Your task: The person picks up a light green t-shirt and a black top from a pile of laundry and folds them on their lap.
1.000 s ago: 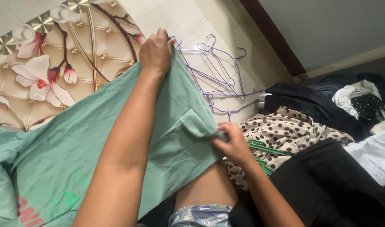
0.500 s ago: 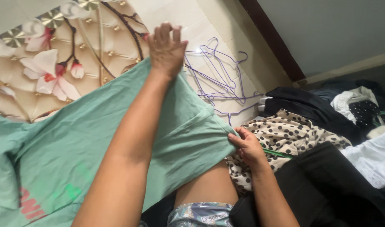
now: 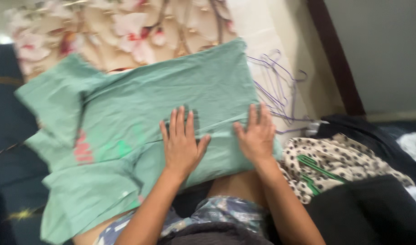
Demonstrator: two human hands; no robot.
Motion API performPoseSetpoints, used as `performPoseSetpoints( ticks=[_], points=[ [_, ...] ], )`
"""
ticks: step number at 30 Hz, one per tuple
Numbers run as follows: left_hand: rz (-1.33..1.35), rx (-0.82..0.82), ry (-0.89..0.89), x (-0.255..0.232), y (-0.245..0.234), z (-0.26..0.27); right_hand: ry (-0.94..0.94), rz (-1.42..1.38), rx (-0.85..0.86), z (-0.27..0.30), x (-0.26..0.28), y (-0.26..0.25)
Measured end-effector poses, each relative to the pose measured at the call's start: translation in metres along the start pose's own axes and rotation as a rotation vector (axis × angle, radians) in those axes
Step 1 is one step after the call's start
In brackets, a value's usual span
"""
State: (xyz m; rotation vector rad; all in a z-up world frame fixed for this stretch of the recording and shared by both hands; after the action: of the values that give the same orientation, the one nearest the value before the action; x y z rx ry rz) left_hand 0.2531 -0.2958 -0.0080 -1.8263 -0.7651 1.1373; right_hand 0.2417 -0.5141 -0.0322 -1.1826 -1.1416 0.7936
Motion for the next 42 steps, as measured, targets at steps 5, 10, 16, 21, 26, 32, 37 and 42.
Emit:
performPoseSetpoints(
  ticks=[5,10,16,21,26,32,37,42],
  points=[
    [0.007,-0.032,-0.043,0.035,-0.03,0.048,0.154,-0.166,0.022,-0.018,-0.029,0.016],
    [-0.03,-0.277,-0.227,0.119,-0.084,0.069,0.191,0.05,-0.094,-0.034,-0.03,0.01],
    [0.025,-0.465,-0.48,0.291,-0.117,0.114,-0.362,-0.018,-0.167,-0.031,0.104,0.026],
    [0.824,-0.367,-0.738,0.409,-0.078,0.14,-0.407,0.005,0.065,-0.027,0.19,0.072],
    [1.192,-0.284,-0.793,0.428,-0.069,0.149,-0.372,0.051,0.081,-0.031,0.202,0.082],
    [1.198,-0.115,-0.892,0.434,-0.097,0.157,-0.389,0.057,0.069,-0.031,0.198,0.084],
    [1.201,-0.075,-0.913,0.428,-0.116,0.149,-0.382,0.044,0.072,-0.029,0.201,0.08],
    [1.051,-0.165,-0.983,0.429,-0.122,0.148,-0.374,0.05,0.076,-0.027,0.201,0.077]
  ],
)
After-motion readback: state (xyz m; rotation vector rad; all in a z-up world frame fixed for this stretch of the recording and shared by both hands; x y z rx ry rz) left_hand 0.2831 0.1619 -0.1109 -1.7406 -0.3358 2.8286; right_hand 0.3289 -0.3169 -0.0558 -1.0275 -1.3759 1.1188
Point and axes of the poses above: each hand's wrist, its own z-axis away from the middle knuckle, its own y-axis out of the palm, x = y × z, the point moved 8 cm from there along -z, towards the middle knuckle, and after that the axes turned 4 degrees about y, right-handed, at the moved point
